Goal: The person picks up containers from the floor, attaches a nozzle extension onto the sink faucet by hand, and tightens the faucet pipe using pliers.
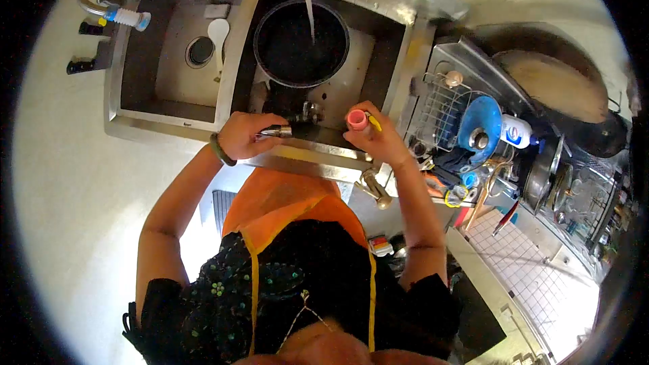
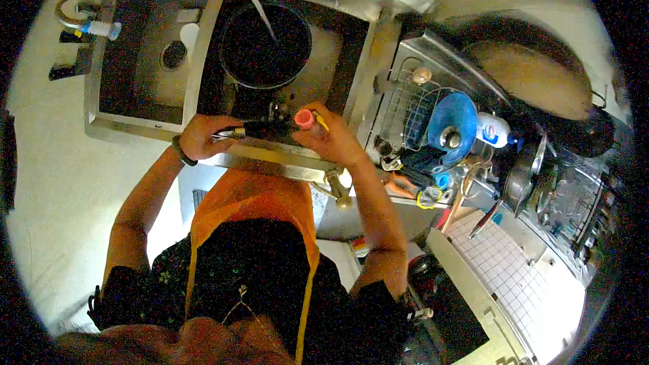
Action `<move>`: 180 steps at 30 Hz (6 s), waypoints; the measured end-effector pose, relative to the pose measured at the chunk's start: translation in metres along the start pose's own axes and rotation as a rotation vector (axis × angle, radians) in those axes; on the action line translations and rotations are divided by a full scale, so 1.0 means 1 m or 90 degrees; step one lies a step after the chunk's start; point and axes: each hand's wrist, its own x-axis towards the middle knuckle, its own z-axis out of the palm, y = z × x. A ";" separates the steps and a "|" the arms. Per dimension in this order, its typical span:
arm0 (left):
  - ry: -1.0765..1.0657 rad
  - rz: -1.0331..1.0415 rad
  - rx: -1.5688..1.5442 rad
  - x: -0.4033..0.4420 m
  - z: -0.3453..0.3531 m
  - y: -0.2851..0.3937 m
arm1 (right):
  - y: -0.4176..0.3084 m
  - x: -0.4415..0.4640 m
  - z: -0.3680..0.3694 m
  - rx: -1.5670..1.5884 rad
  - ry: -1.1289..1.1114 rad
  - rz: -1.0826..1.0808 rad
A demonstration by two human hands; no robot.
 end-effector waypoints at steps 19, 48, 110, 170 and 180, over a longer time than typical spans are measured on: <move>0.286 -0.084 0.174 0.014 -0.020 -0.037 | -0.046 0.201 0.048 0.152 0.253 -0.303; 0.378 -0.258 -0.796 0.189 -0.116 -0.128 | -0.085 0.219 0.044 0.150 0.249 -0.313; 0.544 0.299 0.451 0.199 -0.202 0.041 | -0.085 0.226 0.033 0.112 0.301 -0.380; 0.545 0.211 -0.758 0.180 -0.065 0.005 | -0.114 0.177 0.009 -0.427 0.470 -0.396; 0.566 0.196 -0.794 0.176 -0.068 0.015 | -0.120 0.176 0.002 -0.075 0.285 -0.166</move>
